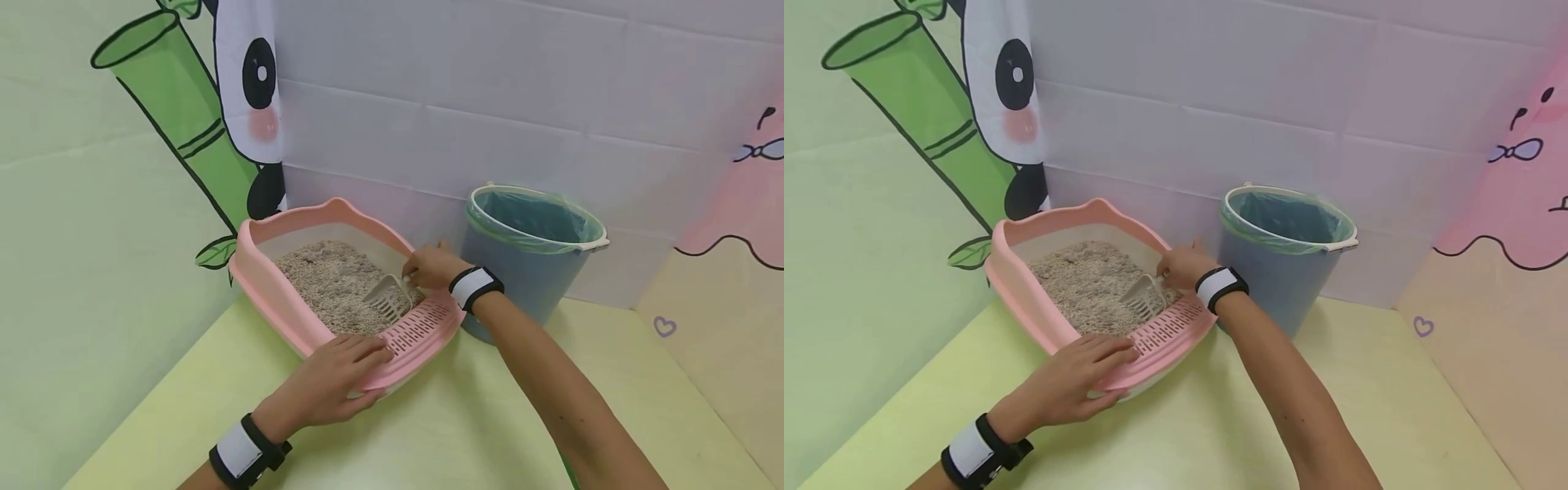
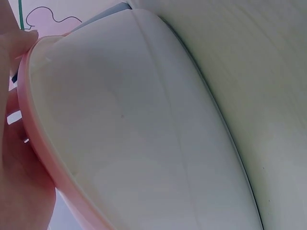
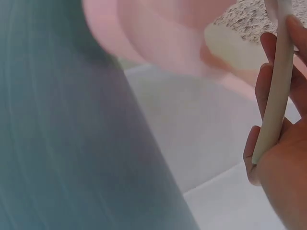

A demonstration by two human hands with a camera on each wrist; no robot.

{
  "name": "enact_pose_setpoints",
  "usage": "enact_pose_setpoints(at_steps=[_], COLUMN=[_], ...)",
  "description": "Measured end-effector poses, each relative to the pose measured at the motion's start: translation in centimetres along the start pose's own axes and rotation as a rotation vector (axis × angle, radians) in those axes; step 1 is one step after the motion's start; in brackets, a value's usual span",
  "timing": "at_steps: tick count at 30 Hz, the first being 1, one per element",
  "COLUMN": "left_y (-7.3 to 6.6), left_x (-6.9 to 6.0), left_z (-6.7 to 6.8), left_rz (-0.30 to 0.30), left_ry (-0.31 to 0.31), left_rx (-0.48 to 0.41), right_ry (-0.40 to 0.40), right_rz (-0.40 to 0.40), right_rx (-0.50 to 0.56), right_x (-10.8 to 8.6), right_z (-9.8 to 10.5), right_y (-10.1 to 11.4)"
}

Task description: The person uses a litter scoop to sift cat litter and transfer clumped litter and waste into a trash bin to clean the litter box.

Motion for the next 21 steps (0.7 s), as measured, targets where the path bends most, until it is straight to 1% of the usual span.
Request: enact_pose_setpoints(at_steps=[4,8,13,17,21], left_y=[-0.1,0.0,0.1,0.1,0.4], left_x=[0.0,0.0,0.1,0.1,0.0], left_z=[-0.2,-0.3,-0.6,-0.9,-0.9], left_rz=[-0.008,-0.010,-0.010,-0.021,-0.009], left_ry=[-0.014,-0.020,-0.012,0.003,-0.015], left_rx=[0.006,0.006,-0.004,-0.034,-0.053], right_ry=[0.011,0.004,0.013,0.050,0.094], right_rz=[0.039,0.087,0.132,0.148,0.197], right_rx=[0.065,0.124,0.160,0.170,0.228], right_x=[0.0,0.4,0.9,1.3,2.5], right_z=[-0.7,-1.2,-2.2,-3.2,-3.9], right_y=[0.8,1.9,3.0,3.7,4.5])
Point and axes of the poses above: each hand's wrist, its own x-axis towards the middle knuckle, its own z-axis out of the back of the hand, y = z × x, the point moved 4 cm from there along x, towards the middle knuckle
